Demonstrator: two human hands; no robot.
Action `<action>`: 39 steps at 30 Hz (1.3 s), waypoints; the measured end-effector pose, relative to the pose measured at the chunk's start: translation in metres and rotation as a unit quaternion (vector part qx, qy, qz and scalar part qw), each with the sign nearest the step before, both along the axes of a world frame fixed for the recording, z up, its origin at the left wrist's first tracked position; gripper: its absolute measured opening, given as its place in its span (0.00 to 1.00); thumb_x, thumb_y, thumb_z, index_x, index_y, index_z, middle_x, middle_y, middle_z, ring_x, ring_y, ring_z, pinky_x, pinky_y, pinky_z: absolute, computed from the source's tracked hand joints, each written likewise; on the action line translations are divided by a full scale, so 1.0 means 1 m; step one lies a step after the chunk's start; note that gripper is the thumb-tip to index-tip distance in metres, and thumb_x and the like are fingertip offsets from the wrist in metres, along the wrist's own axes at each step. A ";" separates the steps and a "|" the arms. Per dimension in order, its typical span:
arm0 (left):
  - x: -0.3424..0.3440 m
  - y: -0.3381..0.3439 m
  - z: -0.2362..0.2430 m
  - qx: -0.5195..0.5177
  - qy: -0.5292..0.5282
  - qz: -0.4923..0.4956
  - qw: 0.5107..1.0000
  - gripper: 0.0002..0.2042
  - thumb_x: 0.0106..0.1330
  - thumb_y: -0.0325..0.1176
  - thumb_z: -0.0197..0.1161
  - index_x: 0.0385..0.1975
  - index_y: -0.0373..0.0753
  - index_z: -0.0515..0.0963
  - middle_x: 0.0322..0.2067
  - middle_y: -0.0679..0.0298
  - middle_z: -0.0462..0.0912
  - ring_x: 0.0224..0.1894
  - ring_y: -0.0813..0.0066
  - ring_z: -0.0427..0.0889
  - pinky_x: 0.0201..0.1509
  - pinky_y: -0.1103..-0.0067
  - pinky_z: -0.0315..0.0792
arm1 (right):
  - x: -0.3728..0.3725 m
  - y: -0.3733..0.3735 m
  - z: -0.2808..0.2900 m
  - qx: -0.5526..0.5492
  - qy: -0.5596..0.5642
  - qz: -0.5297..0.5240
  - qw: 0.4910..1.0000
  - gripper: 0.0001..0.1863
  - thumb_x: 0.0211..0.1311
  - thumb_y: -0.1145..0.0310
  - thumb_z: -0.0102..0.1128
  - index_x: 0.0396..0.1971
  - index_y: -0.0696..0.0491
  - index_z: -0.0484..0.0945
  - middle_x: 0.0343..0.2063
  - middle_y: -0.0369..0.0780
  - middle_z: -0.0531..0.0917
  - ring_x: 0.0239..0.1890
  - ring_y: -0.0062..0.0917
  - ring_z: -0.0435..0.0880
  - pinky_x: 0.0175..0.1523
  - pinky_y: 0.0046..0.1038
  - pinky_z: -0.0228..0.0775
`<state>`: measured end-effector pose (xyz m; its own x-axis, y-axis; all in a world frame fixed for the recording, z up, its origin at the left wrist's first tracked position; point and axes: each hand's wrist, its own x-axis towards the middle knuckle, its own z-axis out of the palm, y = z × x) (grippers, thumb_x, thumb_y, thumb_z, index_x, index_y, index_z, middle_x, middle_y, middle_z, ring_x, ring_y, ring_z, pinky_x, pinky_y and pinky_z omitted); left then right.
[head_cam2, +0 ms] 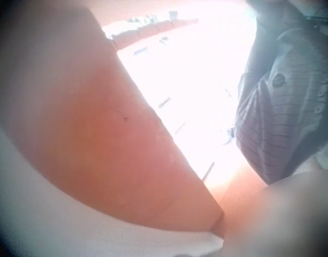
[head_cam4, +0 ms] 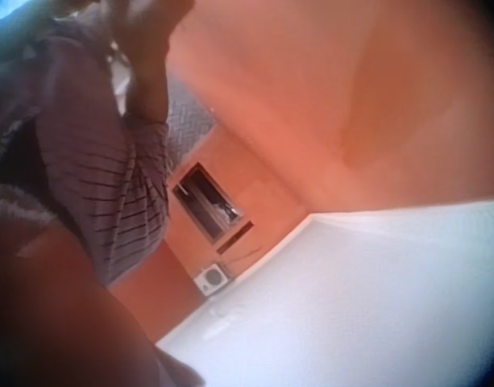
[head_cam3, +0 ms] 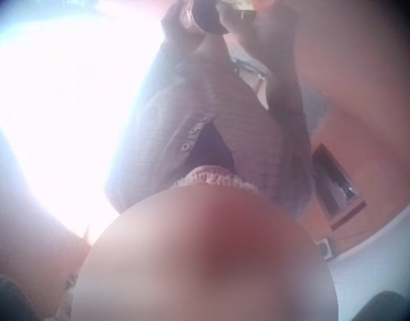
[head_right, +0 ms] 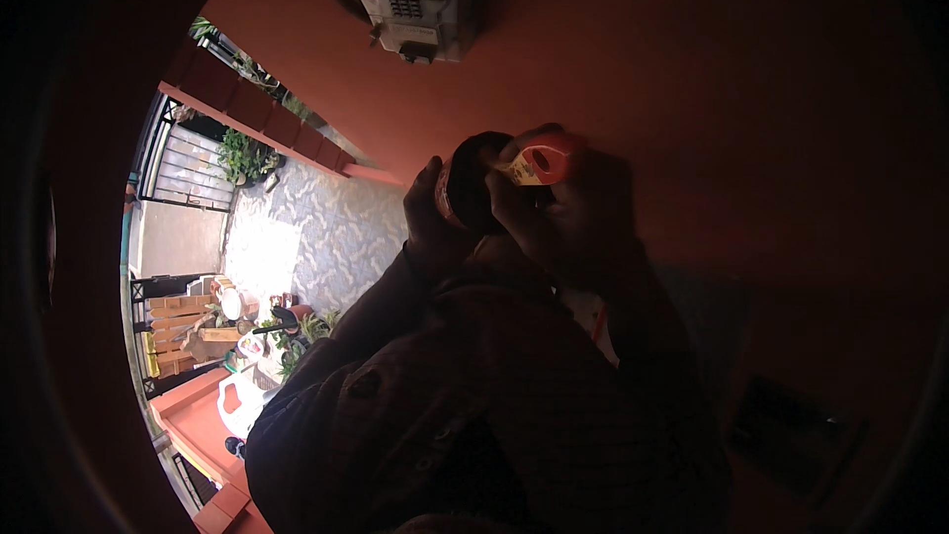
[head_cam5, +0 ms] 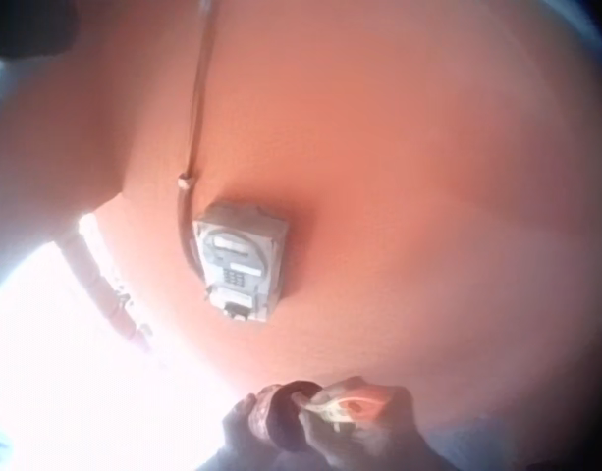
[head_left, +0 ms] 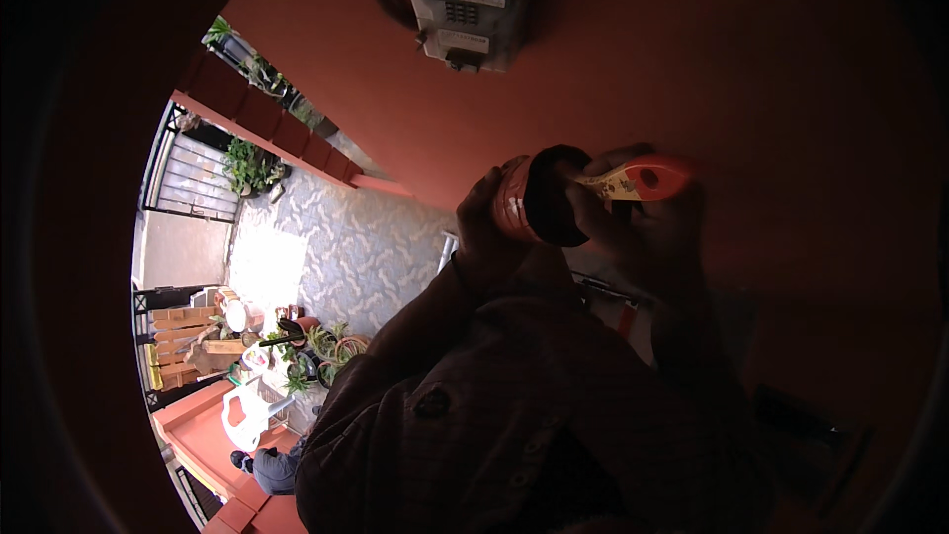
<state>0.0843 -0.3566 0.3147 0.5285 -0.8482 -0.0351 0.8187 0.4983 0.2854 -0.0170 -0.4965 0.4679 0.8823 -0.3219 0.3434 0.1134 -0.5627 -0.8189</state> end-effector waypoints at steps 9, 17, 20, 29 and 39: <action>0.000 0.001 -0.012 0.010 0.038 0.023 0.999 0.34 0.77 0.56 0.46 0.70 0.32 0.66 0.65 0.48 0.74 0.68 0.55 0.74 0.73 0.59 0.69 | 0.010 0.010 -0.007 -0.083 0.054 0.005 0.995 0.11 0.57 0.74 0.74 0.38 0.58 0.83 0.33 0.39 0.89 0.36 0.23 0.90 0.44 0.26 0.83; -0.001 0.006 -0.008 -0.025 0.065 0.012 0.998 0.34 0.78 0.57 0.46 0.69 0.32 0.67 0.65 0.48 0.75 0.68 0.54 0.74 0.73 0.58 0.68 | 0.005 0.000 -0.009 -0.078 -0.053 -0.085 0.992 0.13 0.56 0.66 0.77 0.37 0.55 0.85 0.28 0.39 0.89 0.28 0.27 0.90 0.33 0.28 0.83; 0.001 0.009 -0.001 -0.039 0.075 -0.004 0.996 0.34 0.78 0.57 0.47 0.70 0.32 0.67 0.66 0.48 0.74 0.68 0.53 0.74 0.73 0.58 0.68 | -0.009 -0.011 0.008 -0.065 -0.032 -0.175 0.982 0.15 0.55 0.65 0.80 0.37 0.55 0.85 0.28 0.36 0.89 0.27 0.21 0.89 0.32 0.25 0.82; 0.002 0.007 -0.006 -0.071 0.114 -0.025 0.991 0.33 0.77 0.57 0.49 0.70 0.34 0.67 0.67 0.49 0.73 0.69 0.52 0.73 0.73 0.56 0.67 | -0.009 -0.016 0.005 0.182 -0.088 -0.167 0.965 0.13 0.52 0.81 0.74 0.38 0.58 0.82 0.30 0.35 0.84 0.30 0.18 0.83 0.35 0.21 0.78; -0.001 0.000 -0.015 -0.033 0.065 -0.031 0.997 0.33 0.78 0.56 0.47 0.70 0.33 0.68 0.65 0.48 0.75 0.67 0.51 0.75 0.72 0.55 0.69 | -0.031 -0.048 -0.046 0.121 -0.082 -0.175 0.974 0.15 0.57 0.82 0.71 0.44 0.60 0.82 0.38 0.39 0.86 0.34 0.21 0.86 0.36 0.24 0.81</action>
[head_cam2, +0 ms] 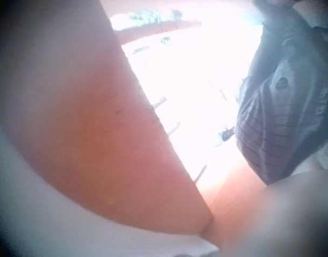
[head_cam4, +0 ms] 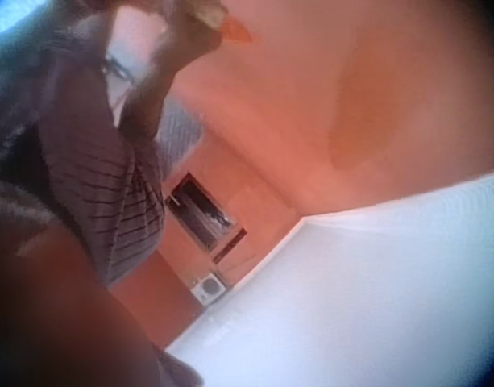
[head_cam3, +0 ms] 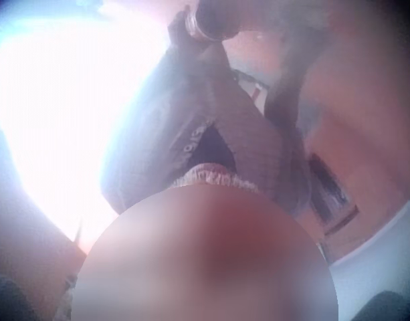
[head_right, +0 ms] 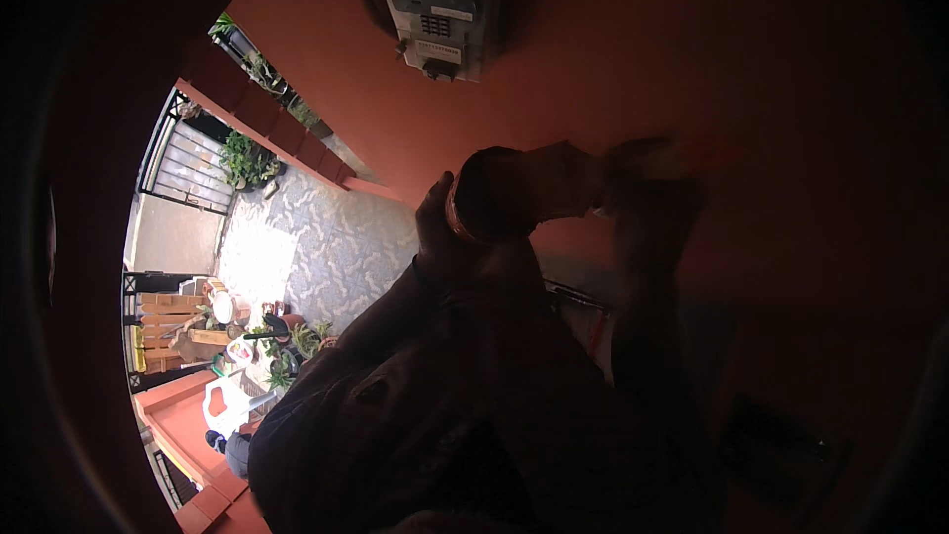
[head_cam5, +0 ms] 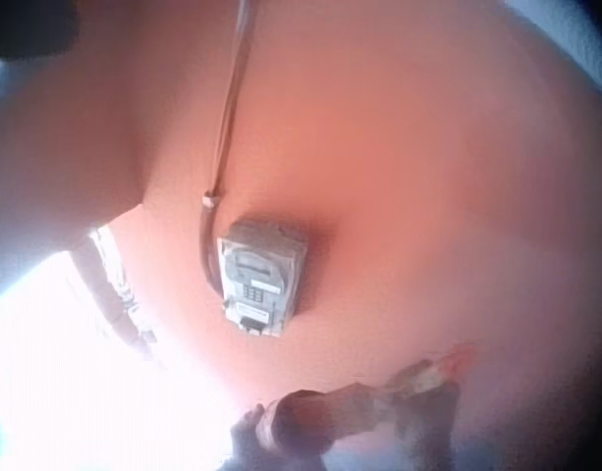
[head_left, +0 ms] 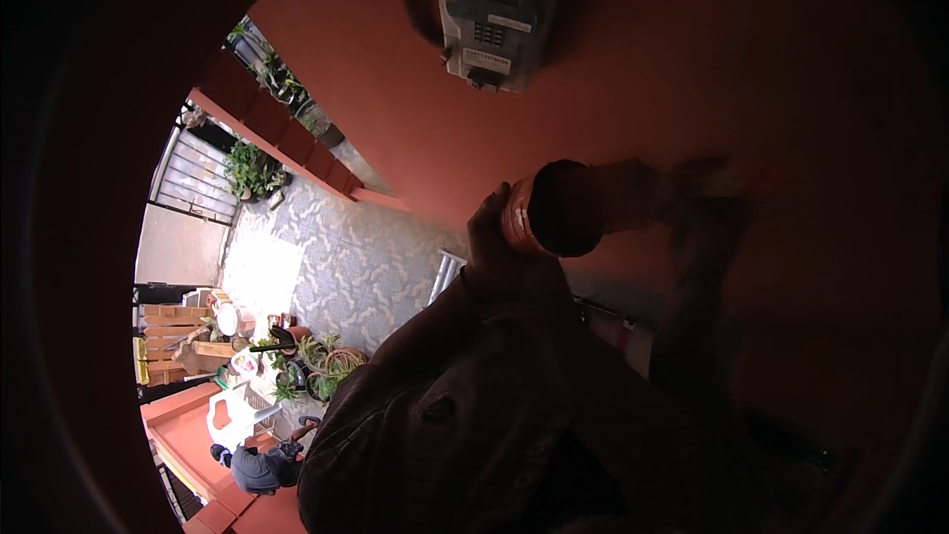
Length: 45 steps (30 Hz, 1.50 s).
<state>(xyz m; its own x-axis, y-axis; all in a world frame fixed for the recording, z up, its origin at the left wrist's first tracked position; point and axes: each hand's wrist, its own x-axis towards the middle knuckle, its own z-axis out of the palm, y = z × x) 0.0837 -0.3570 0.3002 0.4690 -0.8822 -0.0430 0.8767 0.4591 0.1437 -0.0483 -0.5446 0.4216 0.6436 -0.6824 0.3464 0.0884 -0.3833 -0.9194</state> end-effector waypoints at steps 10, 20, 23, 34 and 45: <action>-0.011 0.002 0.067 0.277 -0.436 0.173 0.838 0.26 0.63 0.38 0.73 0.59 0.34 0.75 0.52 0.54 0.84 0.55 0.61 0.85 0.57 0.66 0.80 | 0.016 0.007 0.030 0.138 0.013 0.022 0.990 0.15 0.52 0.76 0.81 0.38 0.60 0.83 0.31 0.39 0.87 0.32 0.22 0.88 0.38 0.27 0.83; -0.017 0.000 0.084 0.266 -0.292 0.111 0.912 0.31 0.57 0.41 0.73 0.61 0.37 0.72 0.54 0.53 0.81 0.56 0.59 0.81 0.60 0.64 0.75 | 0.012 -0.010 0.004 0.238 -0.171 0.169 0.941 0.19 0.49 0.86 0.74 0.42 0.58 0.81 0.38 0.43 0.88 0.40 0.31 0.89 0.44 0.33 0.85; -0.017 0.008 0.098 0.355 -0.531 0.088 0.765 0.35 0.74 0.59 0.50 0.71 0.37 0.65 0.68 0.46 0.70 0.72 0.47 0.68 0.78 0.54 0.60 | 0.013 -0.013 -0.001 0.234 -0.222 0.187 0.928 0.19 0.51 0.88 0.73 0.44 0.60 0.81 0.40 0.45 0.88 0.40 0.31 0.90 0.46 0.34 0.86; 0.000 0.003 0.079 0.225 -0.463 0.093 0.852 0.36 0.73 0.61 0.52 0.71 0.39 0.65 0.67 0.49 0.70 0.69 0.49 0.70 0.73 0.55 0.65 | 0.016 -0.010 -0.007 0.239 -0.305 0.220 0.895 0.10 0.75 0.66 0.60 0.48 0.55 0.77 0.45 0.45 0.85 0.48 0.35 0.87 0.50 0.34 0.84; 0.015 -0.006 0.043 -0.084 -0.061 -0.012 0.995 0.36 0.74 0.61 0.52 0.72 0.40 0.64 0.68 0.52 0.70 0.71 0.51 0.69 0.74 0.56 0.65 | 0.028 -0.004 -0.017 0.334 -0.297 0.195 0.873 0.13 0.64 0.79 0.64 0.48 0.57 0.77 0.44 0.44 0.84 0.45 0.32 0.87 0.48 0.33 0.84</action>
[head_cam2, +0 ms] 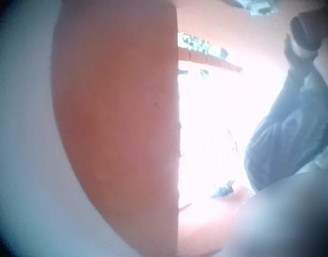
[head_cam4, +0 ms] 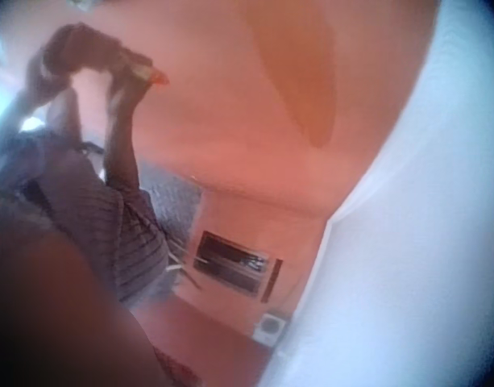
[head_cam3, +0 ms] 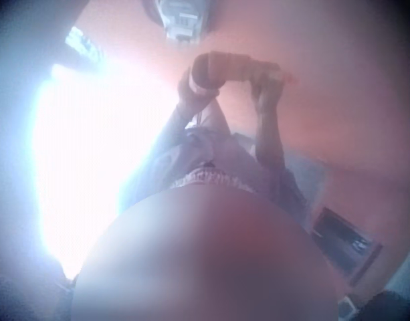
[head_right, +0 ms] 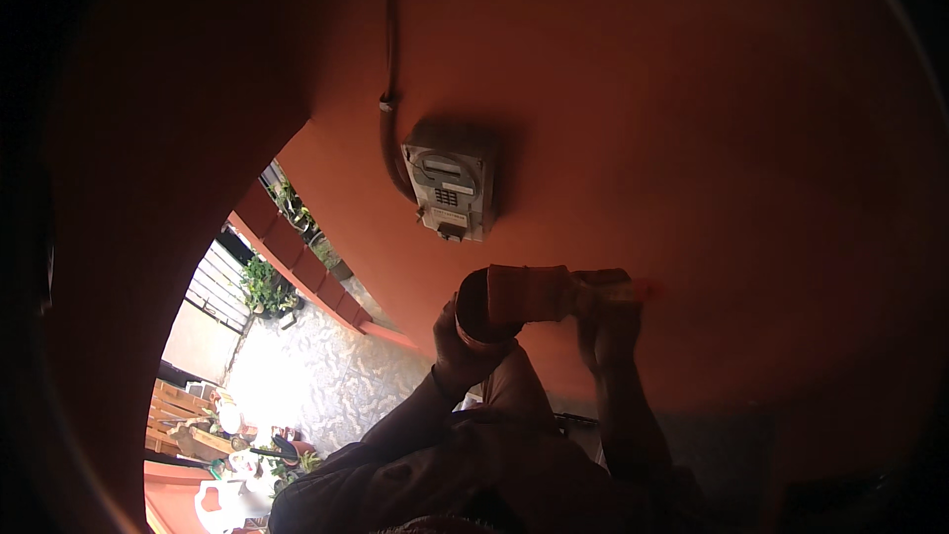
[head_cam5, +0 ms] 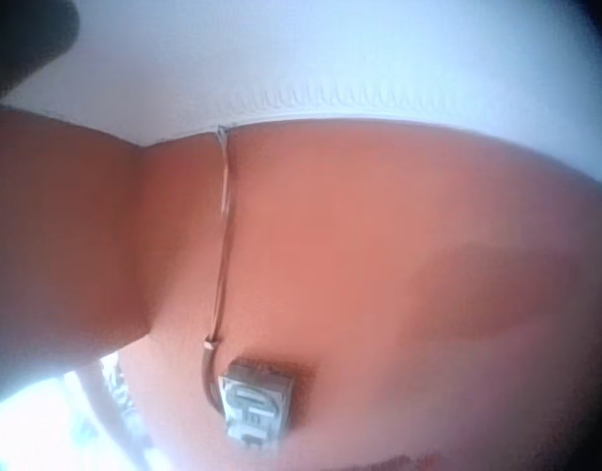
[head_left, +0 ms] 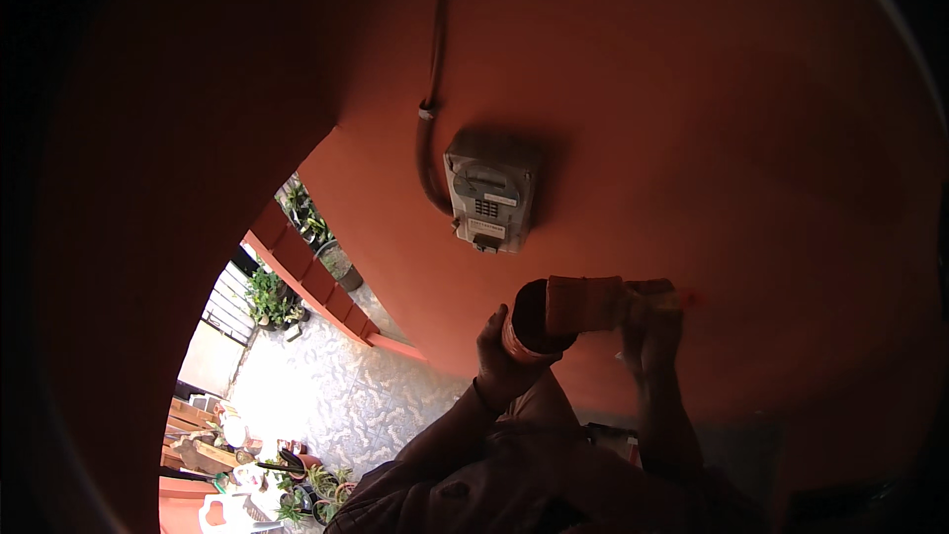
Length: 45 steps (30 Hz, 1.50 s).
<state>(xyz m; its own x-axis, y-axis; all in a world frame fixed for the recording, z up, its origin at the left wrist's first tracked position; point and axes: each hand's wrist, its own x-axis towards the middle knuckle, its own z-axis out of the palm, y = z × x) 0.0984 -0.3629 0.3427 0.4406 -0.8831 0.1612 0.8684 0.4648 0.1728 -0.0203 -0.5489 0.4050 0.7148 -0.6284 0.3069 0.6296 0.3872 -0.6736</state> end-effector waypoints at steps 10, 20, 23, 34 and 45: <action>0.001 0.002 0.021 0.162 -0.134 0.093 0.973 0.35 0.74 0.62 0.52 0.72 0.43 0.65 0.68 0.54 0.71 0.71 0.52 0.70 0.72 0.54 0.67 | 0.014 0.011 0.006 0.016 -0.090 0.090 0.992 0.12 0.65 0.76 0.67 0.44 0.51 0.76 0.54 0.46 0.82 0.53 0.34 0.85 0.57 0.36 0.83; -0.003 -0.003 0.051 0.333 -0.442 0.282 0.783 0.29 0.65 0.49 0.61 0.63 0.41 0.72 0.57 0.57 0.78 0.60 0.61 0.78 0.61 0.62 0.76 | 0.023 0.024 0.018 0.067 -0.097 0.078 0.990 0.09 0.73 0.66 0.64 0.45 0.50 0.73 0.51 0.46 0.82 0.47 0.29 0.86 0.51 0.33 0.85; 0.000 -0.010 0.060 0.310 -0.391 0.310 0.809 0.27 0.56 0.35 0.73 0.57 0.39 0.74 0.50 0.61 0.83 0.52 0.69 0.84 0.53 0.69 0.82 | 0.035 0.025 0.024 0.073 -0.146 0.094 0.982 0.13 0.76 0.57 0.61 0.45 0.50 0.74 0.44 0.42 0.83 0.39 0.25 0.85 0.41 0.26 0.84; 0.027 -0.015 0.053 0.084 -0.212 0.224 0.947 0.25 0.68 0.44 0.66 0.60 0.38 0.71 0.52 0.56 0.79 0.51 0.64 0.83 0.49 0.67 0.83 | 0.096 0.023 0.109 0.141 -0.188 0.087 0.968 0.26 0.80 0.44 0.49 0.55 0.54 0.75 0.37 0.34 0.82 0.33 0.09 0.81 0.33 0.14 0.80; 0.011 0.019 0.029 0.243 -0.315 0.302 0.866 0.35 0.72 0.64 0.54 0.66 0.38 0.70 0.57 0.51 0.78 0.54 0.55 0.81 0.51 0.62 0.81 | 0.238 -0.020 0.286 -0.330 -0.293 -0.256 0.860 0.08 0.72 0.78 0.63 0.46 0.64 0.84 0.44 0.44 0.87 0.39 0.29 0.90 0.37 0.27 0.85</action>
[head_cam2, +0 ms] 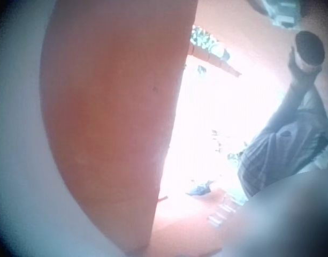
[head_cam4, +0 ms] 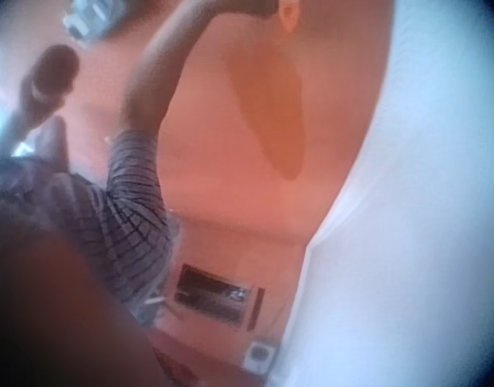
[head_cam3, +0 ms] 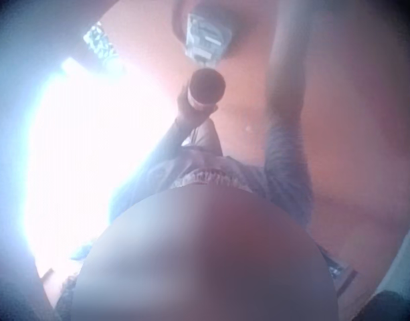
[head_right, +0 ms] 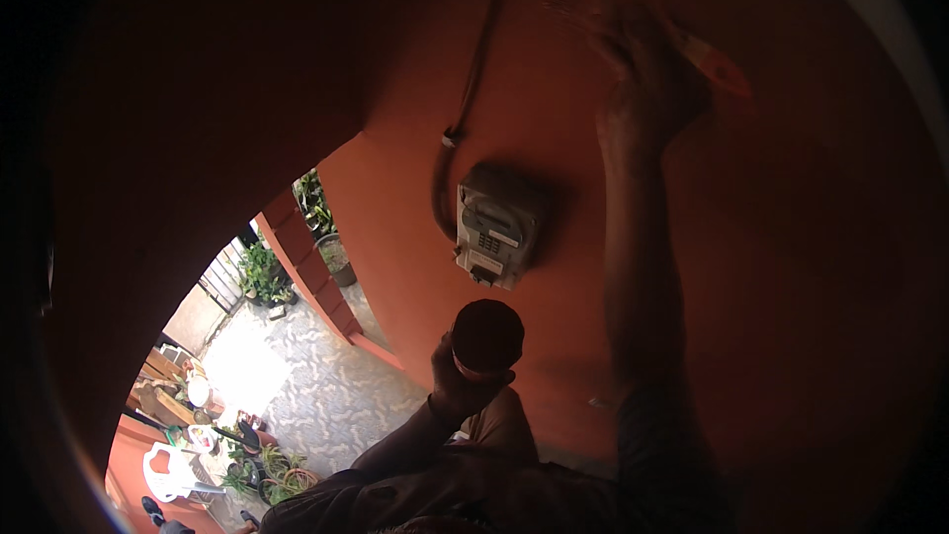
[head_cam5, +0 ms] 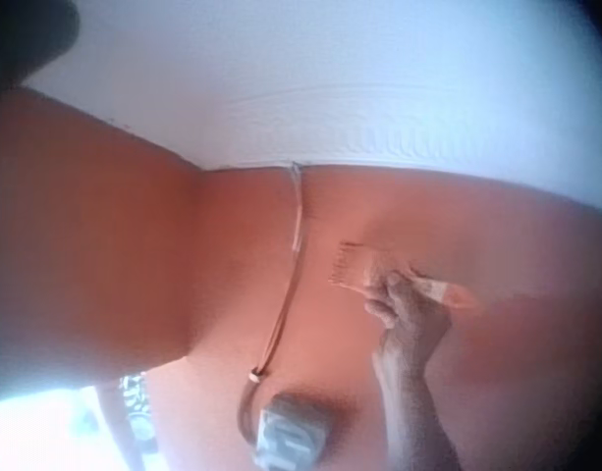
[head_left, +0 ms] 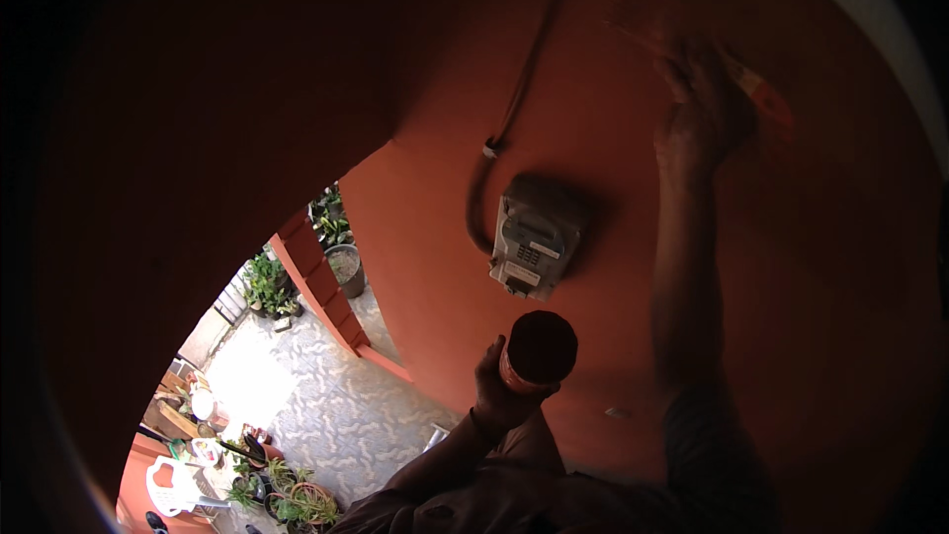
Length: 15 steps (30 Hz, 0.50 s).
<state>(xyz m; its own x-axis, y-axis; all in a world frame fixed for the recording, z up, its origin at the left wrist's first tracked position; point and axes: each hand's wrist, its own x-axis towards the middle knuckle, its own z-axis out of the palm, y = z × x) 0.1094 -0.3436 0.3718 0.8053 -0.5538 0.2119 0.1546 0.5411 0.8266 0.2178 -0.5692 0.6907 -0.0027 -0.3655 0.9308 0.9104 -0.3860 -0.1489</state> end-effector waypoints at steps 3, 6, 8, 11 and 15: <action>-0.004 0.007 0.011 0.080 -0.061 0.023 0.995 0.35 0.72 0.63 0.54 0.66 0.38 0.70 0.58 0.52 0.78 0.57 0.54 0.80 0.53 0.60 0.80 | 0.011 0.022 0.024 0.049 0.094 0.031 0.994 0.08 0.68 0.78 0.67 0.45 0.63 0.86 0.37 0.42 0.89 0.35 0.27 0.91 0.37 0.27 0.85; -0.006 0.010 0.018 0.158 -0.147 0.062 0.974 0.35 0.73 0.62 0.55 0.68 0.38 0.69 0.60 0.51 0.77 0.59 0.53 0.80 0.57 0.58 0.79 | 0.028 0.020 0.026 0.007 0.102 -0.048 0.994 0.09 0.59 0.79 0.73 0.39 0.63 0.85 0.42 0.45 0.88 0.34 0.24 0.89 0.31 0.23 0.83; -0.003 0.009 0.017 0.009 0.051 -0.049 0.997 0.33 0.66 0.52 0.64 0.66 0.39 0.69 0.59 0.54 0.79 0.59 0.57 0.81 0.59 0.62 0.79 | 0.022 0.002 0.019 -0.004 0.024 -0.041 0.999 0.08 0.61 0.80 0.71 0.40 0.62 0.85 0.41 0.43 0.88 0.35 0.24 0.88 0.37 0.24 0.82; 0.004 0.012 0.016 -0.187 0.303 -0.167 0.919 0.37 0.51 0.32 0.83 0.62 0.41 0.71 0.56 0.59 0.81 0.58 0.66 0.83 0.61 0.69 0.80 | 0.010 -0.022 0.007 -0.019 -0.070 -0.041 0.997 0.07 0.63 0.81 0.69 0.41 0.60 0.84 0.40 0.40 0.88 0.37 0.23 0.87 0.43 0.26 0.82; 0.003 0.012 0.009 -0.116 0.206 -0.075 0.969 0.35 0.51 0.32 0.83 0.60 0.40 0.73 0.57 0.58 0.81 0.59 0.66 0.82 0.61 0.68 0.80 | 0.017 0.003 0.012 -0.041 -0.066 -0.108 0.991 0.08 0.64 0.79 0.70 0.41 0.59 0.84 0.40 0.39 0.88 0.37 0.22 0.87 0.44 0.26 0.82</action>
<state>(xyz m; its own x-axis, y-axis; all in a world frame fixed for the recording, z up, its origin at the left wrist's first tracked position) 0.1122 -0.3320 0.3811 0.7617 -0.6475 0.0220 0.5372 0.6502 0.5373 0.2350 -0.5664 0.7024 -0.1965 -0.2657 0.9438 0.8142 -0.5806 0.0060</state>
